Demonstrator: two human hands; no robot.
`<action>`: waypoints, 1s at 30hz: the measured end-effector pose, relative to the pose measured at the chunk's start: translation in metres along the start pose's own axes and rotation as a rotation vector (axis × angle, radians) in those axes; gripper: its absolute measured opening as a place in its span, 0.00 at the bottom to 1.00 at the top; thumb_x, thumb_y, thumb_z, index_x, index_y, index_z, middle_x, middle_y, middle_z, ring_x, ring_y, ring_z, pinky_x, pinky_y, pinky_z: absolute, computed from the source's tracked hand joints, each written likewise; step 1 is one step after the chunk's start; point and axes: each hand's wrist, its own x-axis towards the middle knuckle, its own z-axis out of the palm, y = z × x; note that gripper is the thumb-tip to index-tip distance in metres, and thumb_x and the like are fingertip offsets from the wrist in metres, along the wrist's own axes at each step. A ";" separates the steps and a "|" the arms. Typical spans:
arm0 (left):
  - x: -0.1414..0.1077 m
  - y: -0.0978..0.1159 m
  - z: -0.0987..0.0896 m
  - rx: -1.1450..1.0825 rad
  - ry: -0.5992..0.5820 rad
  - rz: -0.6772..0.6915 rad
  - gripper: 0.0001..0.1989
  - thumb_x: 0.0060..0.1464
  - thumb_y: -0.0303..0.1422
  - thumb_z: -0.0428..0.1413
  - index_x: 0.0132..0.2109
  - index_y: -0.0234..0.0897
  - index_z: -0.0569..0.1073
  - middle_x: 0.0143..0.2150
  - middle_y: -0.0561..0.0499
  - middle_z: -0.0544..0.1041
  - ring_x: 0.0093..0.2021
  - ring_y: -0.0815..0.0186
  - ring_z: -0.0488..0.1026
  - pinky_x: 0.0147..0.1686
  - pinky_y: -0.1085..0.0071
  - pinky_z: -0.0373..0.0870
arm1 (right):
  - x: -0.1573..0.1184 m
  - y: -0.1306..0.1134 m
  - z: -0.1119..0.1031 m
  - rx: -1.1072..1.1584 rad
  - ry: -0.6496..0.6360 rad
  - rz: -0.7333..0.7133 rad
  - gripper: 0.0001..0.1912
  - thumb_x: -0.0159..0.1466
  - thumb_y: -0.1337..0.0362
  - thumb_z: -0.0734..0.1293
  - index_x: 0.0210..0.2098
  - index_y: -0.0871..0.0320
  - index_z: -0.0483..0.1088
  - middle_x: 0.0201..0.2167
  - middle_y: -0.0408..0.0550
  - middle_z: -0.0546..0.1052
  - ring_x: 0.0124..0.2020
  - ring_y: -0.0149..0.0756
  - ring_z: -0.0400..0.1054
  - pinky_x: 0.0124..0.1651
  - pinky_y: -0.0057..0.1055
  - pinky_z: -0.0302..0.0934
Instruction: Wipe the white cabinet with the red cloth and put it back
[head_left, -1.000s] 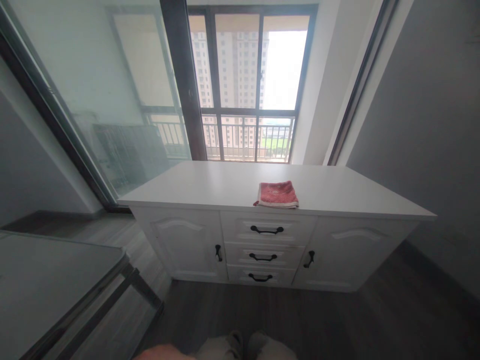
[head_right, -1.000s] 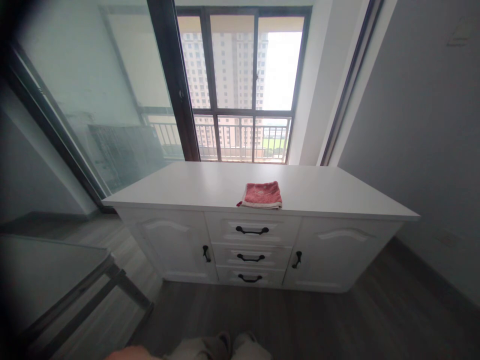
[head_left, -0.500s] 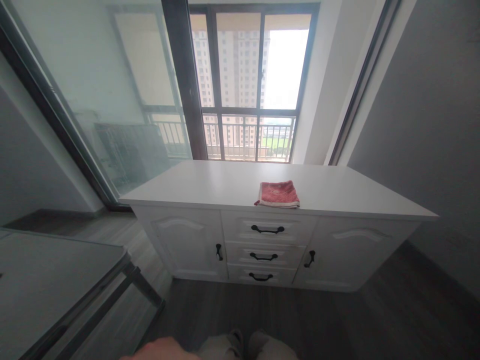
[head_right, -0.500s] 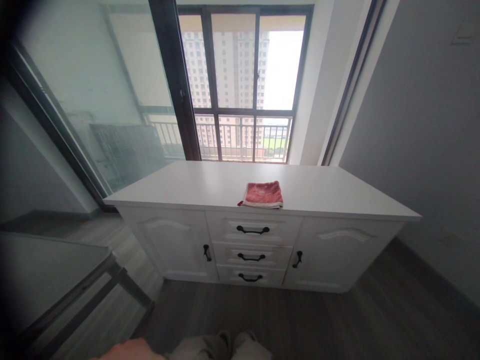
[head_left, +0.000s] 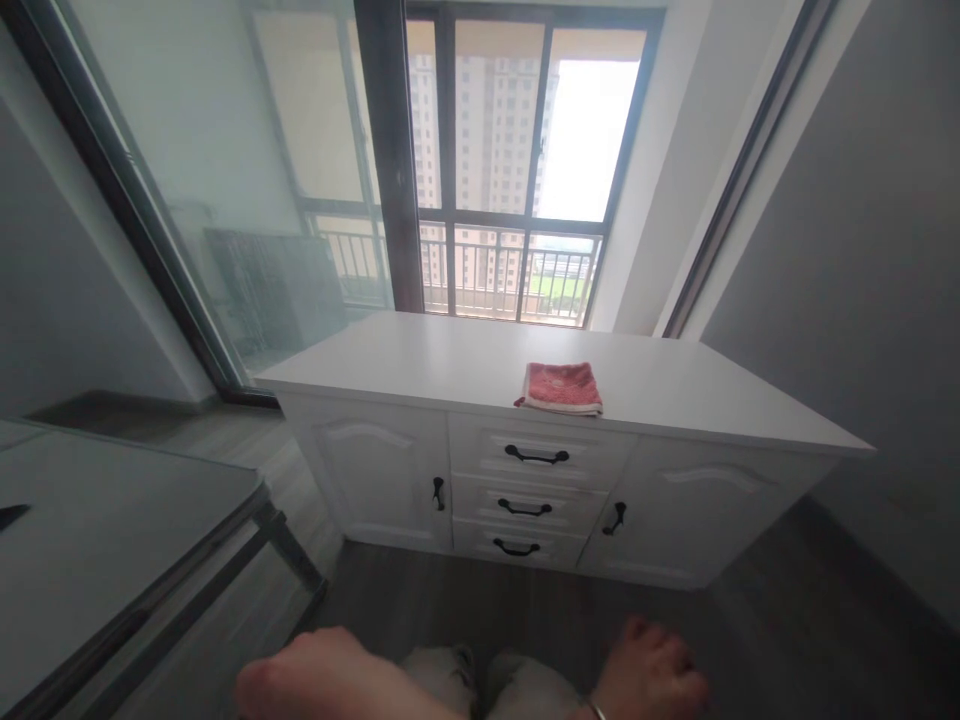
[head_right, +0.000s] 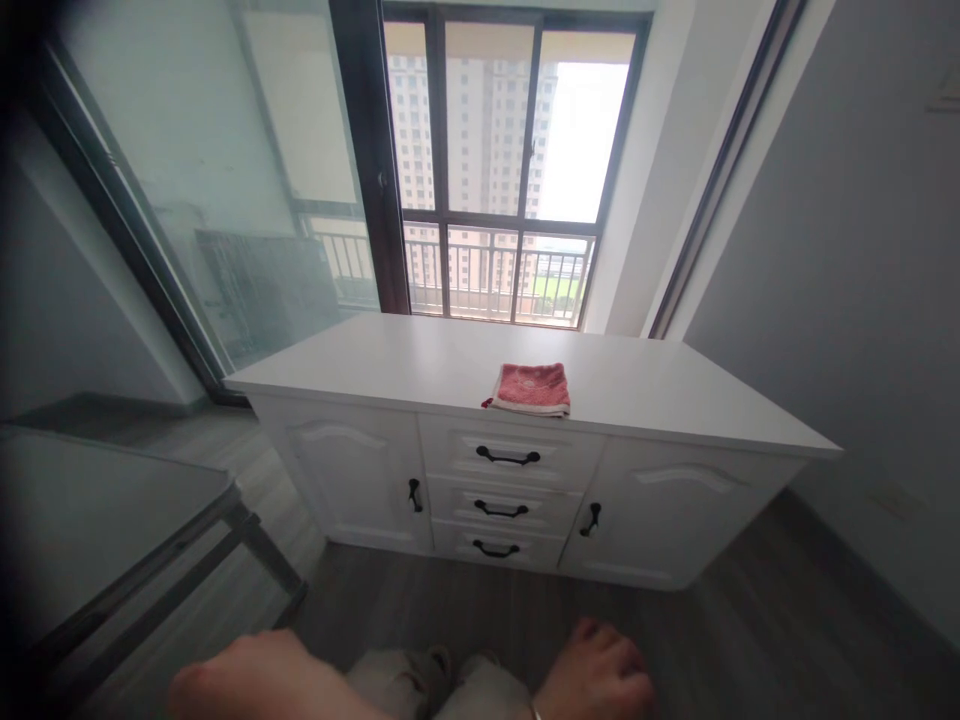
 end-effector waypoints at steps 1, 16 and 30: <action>0.001 -0.004 -0.003 0.016 0.096 -0.070 0.04 0.65 0.38 0.68 0.46 0.48 0.83 0.56 0.46 0.87 0.56 0.55 0.84 0.58 0.53 0.85 | 0.000 0.001 -0.006 -0.023 0.019 0.022 0.24 0.68 0.47 0.73 0.26 0.50 0.60 0.28 0.42 0.83 0.29 0.44 0.82 0.19 0.29 0.55; 0.014 -0.095 -0.114 0.149 0.264 -0.790 0.38 0.65 0.28 0.56 0.80 0.37 0.65 0.84 0.38 0.63 0.86 0.43 0.53 0.85 0.36 0.49 | -0.037 0.009 -0.018 0.161 0.359 0.283 0.20 0.60 0.57 0.81 0.27 0.51 0.66 0.24 0.37 0.74 0.25 0.34 0.67 0.25 0.31 0.49; 0.032 -0.107 -0.109 0.066 0.047 -0.745 0.46 0.62 0.28 0.55 0.85 0.30 0.53 0.89 0.40 0.50 0.89 0.48 0.42 0.87 0.44 0.43 | -0.095 0.012 -0.015 0.395 0.527 0.432 0.23 0.63 0.64 0.81 0.27 0.53 0.61 0.26 0.34 0.65 0.29 0.29 0.59 0.30 0.28 0.45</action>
